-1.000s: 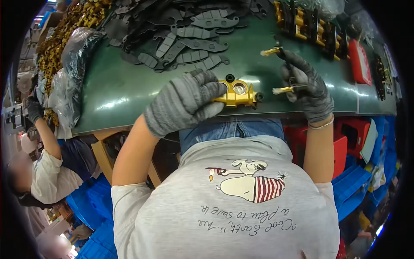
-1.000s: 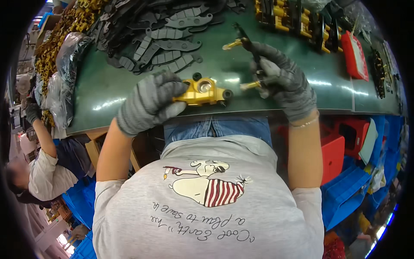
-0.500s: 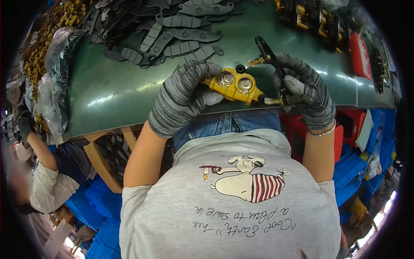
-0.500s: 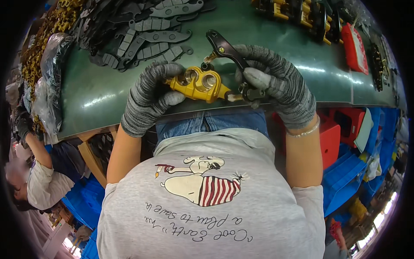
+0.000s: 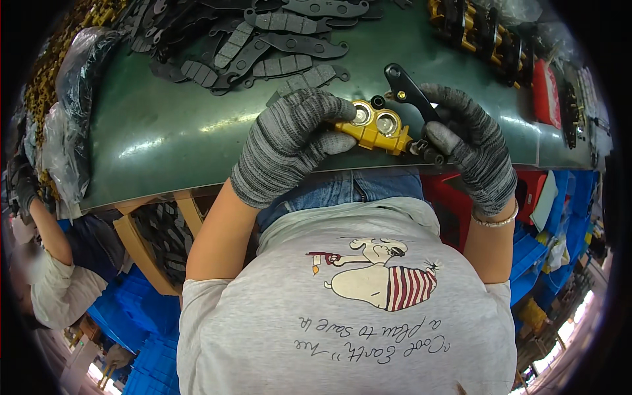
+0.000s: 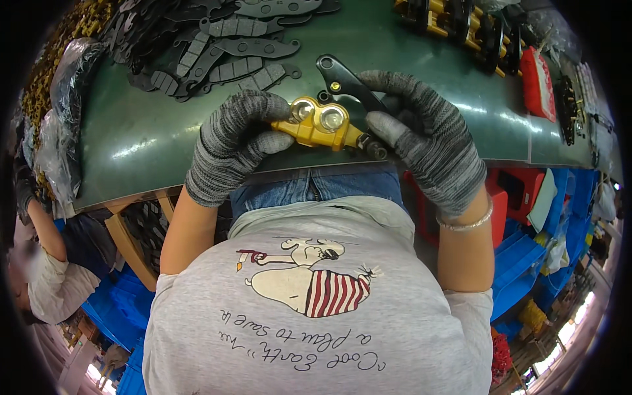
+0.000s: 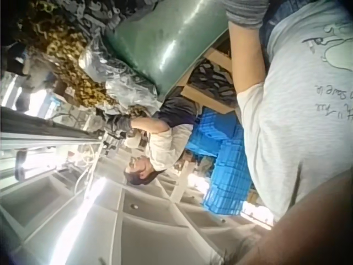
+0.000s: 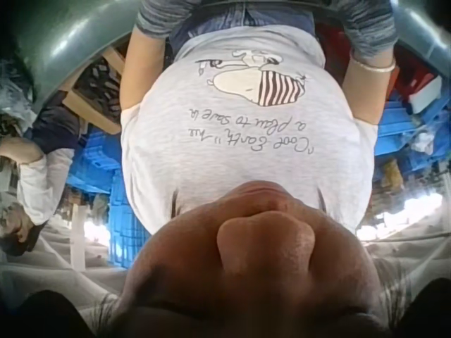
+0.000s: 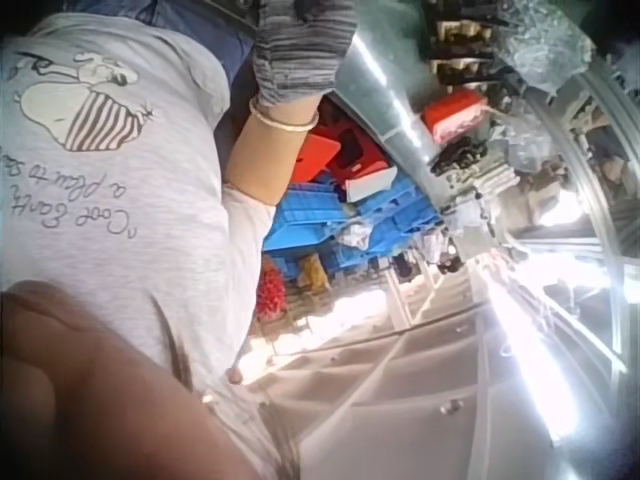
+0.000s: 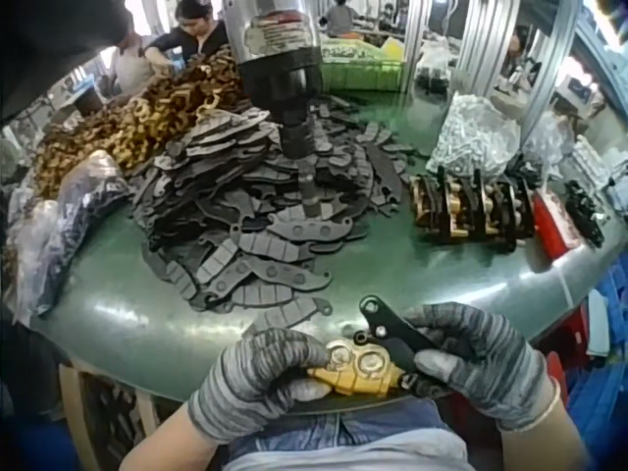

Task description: Assembling and inspecting yellow brake calipers using pneumatic tools at a factory workstation.

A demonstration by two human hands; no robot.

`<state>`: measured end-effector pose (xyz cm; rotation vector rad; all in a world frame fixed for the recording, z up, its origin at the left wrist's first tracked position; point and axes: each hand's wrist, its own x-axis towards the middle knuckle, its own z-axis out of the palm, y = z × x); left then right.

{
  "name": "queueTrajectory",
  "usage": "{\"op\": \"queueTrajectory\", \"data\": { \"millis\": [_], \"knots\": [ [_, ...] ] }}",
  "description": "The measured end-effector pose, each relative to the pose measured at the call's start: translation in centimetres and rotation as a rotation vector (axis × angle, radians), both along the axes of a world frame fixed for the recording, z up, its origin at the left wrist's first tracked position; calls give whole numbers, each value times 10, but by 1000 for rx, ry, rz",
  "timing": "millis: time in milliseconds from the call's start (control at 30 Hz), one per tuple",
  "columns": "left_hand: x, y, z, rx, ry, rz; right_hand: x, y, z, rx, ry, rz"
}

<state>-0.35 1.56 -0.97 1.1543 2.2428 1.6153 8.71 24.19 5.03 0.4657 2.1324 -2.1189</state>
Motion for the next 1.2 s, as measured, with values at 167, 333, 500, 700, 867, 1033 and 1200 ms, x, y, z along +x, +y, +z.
{"op": "queueTrajectory", "data": {
  "millis": [167,333,500,700,867,1033,1200],
  "knots": [
    [7,2,3,41,-59,30,-3,-2,4,149,-23,68],
    [2,3,3,34,-64,-25,-7,-1,4,321,1,111],
    [3,3,2,38,-69,-33,-12,-2,14,386,-104,160],
    [2,7,9,40,-68,-32,-4,-10,5,358,-24,53],
    [6,7,9,49,-88,-3,-6,-5,1,355,23,94],
    [9,7,9,41,-118,3,-14,3,-6,395,100,168],
    [8,5,4,89,-75,-16,-8,-4,0,435,166,170]
  ]
}}
